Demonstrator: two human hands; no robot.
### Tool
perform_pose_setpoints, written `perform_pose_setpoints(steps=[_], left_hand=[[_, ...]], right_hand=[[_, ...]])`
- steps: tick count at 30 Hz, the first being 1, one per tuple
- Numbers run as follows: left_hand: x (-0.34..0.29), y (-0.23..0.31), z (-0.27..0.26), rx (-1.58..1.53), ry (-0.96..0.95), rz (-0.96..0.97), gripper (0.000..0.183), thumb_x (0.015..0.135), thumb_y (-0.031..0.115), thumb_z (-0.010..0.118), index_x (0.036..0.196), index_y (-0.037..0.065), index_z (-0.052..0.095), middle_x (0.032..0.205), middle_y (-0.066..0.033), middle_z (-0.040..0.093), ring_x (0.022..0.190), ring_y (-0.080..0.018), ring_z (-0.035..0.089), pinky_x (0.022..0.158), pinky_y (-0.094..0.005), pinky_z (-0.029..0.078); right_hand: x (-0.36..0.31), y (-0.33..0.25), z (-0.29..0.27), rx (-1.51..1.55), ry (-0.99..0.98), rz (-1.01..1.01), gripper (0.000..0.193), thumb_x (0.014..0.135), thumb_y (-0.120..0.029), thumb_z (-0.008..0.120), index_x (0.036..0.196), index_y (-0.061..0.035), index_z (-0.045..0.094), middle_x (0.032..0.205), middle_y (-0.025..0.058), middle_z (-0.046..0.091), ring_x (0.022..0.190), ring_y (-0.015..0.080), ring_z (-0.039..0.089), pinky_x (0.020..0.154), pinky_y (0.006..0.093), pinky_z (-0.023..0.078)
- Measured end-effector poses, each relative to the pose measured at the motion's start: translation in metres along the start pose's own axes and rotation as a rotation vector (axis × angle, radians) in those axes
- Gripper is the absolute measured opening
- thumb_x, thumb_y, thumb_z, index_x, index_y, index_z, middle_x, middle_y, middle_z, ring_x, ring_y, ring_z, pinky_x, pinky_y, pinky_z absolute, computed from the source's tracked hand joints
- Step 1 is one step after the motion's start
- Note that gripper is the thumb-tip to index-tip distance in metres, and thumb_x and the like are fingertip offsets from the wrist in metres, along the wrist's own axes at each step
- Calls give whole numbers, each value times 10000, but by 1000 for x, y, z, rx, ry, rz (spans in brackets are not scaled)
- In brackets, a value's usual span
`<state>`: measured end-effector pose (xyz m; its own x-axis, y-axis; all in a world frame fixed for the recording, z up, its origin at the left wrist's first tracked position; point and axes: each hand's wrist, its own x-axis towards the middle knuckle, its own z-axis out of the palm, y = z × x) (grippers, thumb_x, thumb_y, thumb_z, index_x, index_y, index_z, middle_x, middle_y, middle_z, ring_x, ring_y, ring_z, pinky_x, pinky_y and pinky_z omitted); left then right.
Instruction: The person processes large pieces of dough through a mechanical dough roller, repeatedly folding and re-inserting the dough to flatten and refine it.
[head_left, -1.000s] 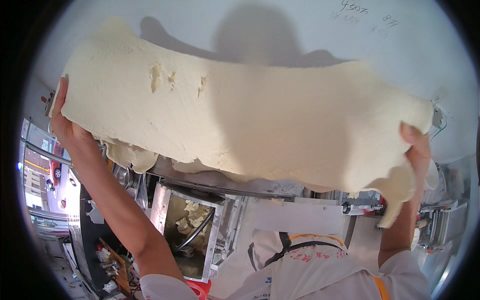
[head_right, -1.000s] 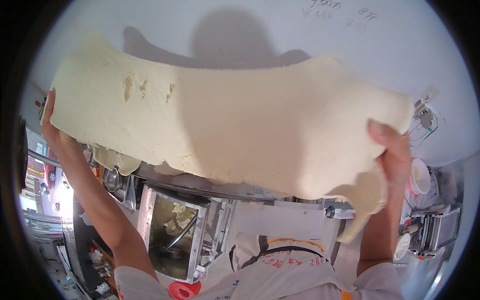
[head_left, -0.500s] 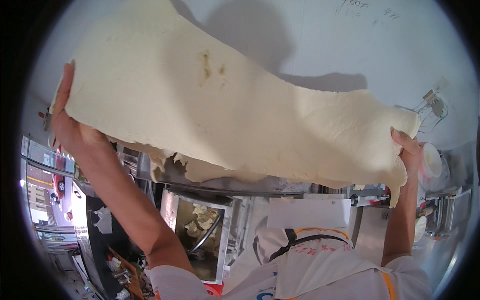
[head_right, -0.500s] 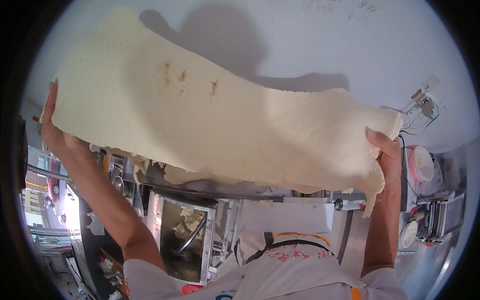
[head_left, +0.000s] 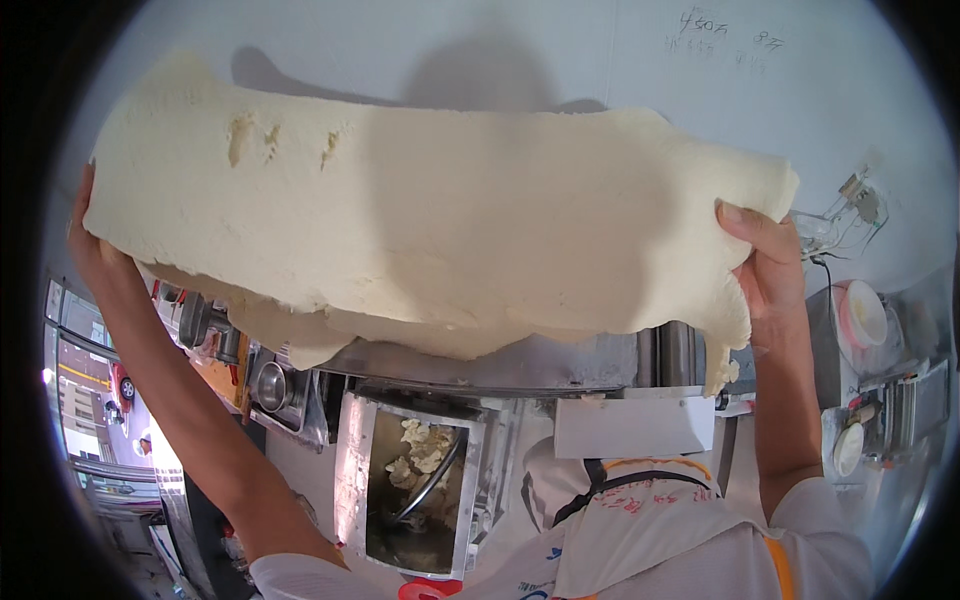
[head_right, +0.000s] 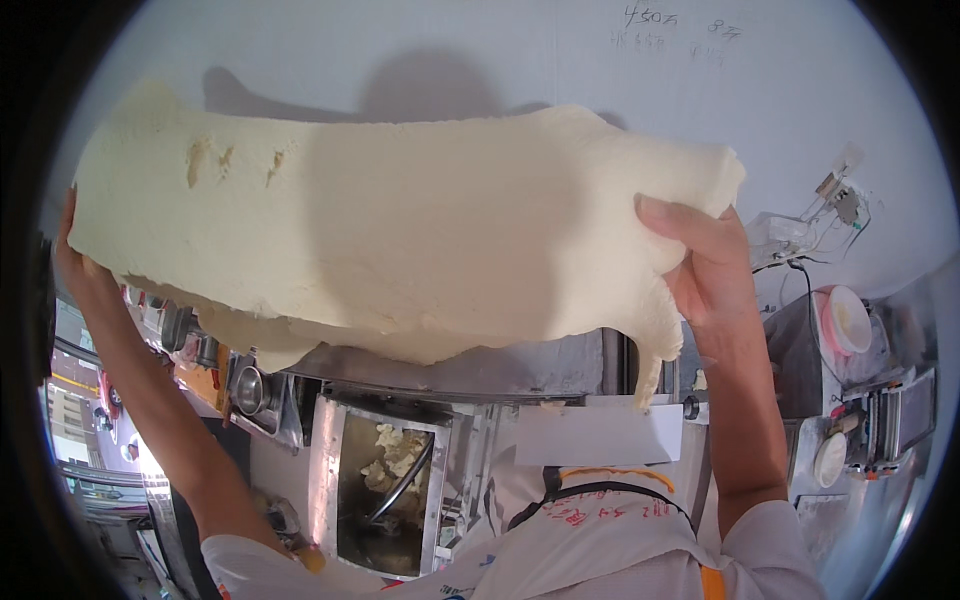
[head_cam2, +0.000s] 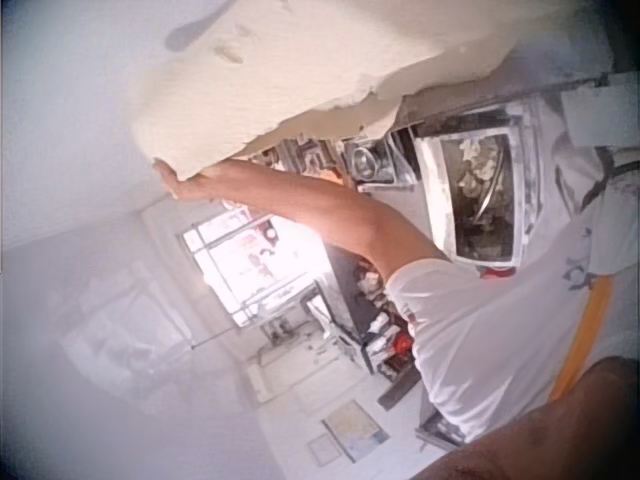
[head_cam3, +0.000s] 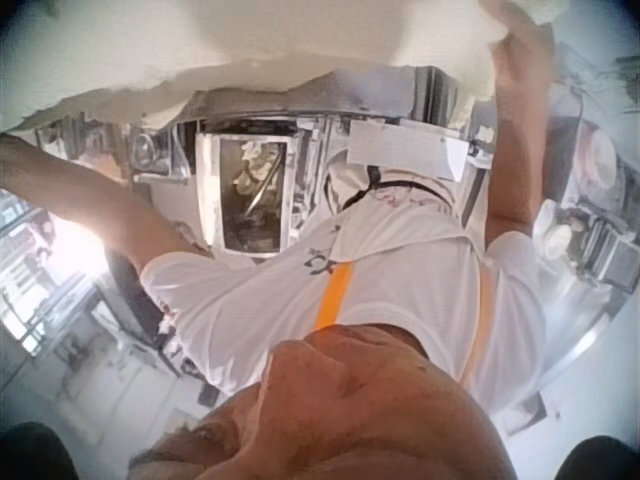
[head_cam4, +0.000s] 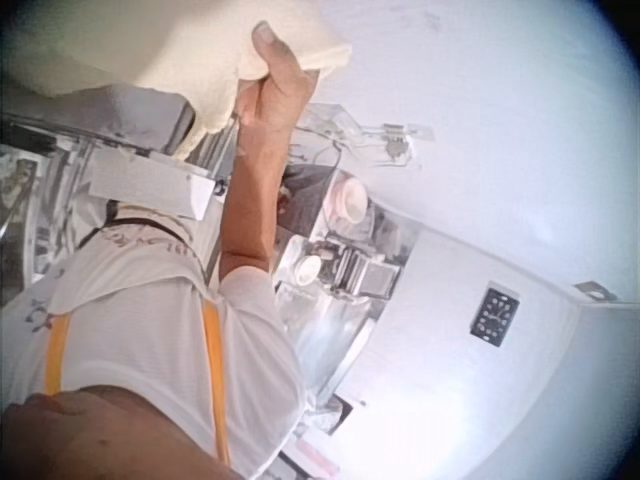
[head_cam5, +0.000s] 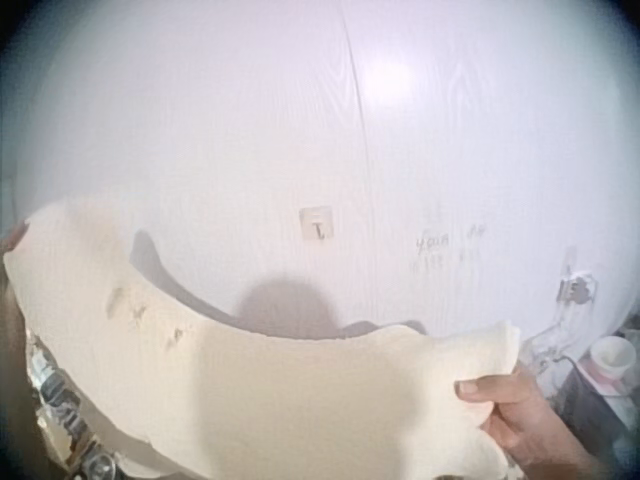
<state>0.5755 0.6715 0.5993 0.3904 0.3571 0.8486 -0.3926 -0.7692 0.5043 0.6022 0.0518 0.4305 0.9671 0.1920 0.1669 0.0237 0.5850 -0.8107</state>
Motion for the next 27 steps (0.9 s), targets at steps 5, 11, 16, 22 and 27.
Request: perform_pose_setpoints(steps=[5,11,16,22,27], left_hand=[[-52,11,9,-320,65,-294,533,1027,258,667,1448,-55,575,1329,-200,689,1127,-220,696,963,-322,561],[-154,55,97,-814,37,-806,461,985,128,705,1365,-104,584,1318,-205,671,1156,-294,685,991,-403,588],[-233,35,113,-800,7,-931,485,925,104,763,1337,-93,600,1324,-188,660,1197,-309,659,1031,-452,563],[-319,-45,116,-755,23,-1101,478,948,78,694,1367,-108,560,1343,-210,643,1224,-335,642,1066,-467,541],[-341,-84,99,-757,40,-1184,475,968,85,652,1379,-120,534,1365,-230,626,1247,-356,626,1102,-483,516]], right_hand=[[-19,20,-13,-57,23,117,476,908,-34,715,1355,59,581,1229,175,704,1103,276,720,966,419,596],[-58,97,-107,25,168,442,384,992,-132,702,1346,-18,608,1245,96,695,1135,229,686,1009,417,552],[-73,189,-201,-90,400,520,479,927,-170,782,1326,11,589,1255,154,692,1138,293,691,995,453,558],[-94,196,-208,-1118,594,505,701,747,-250,918,1233,55,516,1223,294,651,1115,433,667,963,475,533],[-92,192,-212,-1771,563,-29,313,951,-211,667,1130,16,547,1250,249,604,1128,433,614,978,501,490]])
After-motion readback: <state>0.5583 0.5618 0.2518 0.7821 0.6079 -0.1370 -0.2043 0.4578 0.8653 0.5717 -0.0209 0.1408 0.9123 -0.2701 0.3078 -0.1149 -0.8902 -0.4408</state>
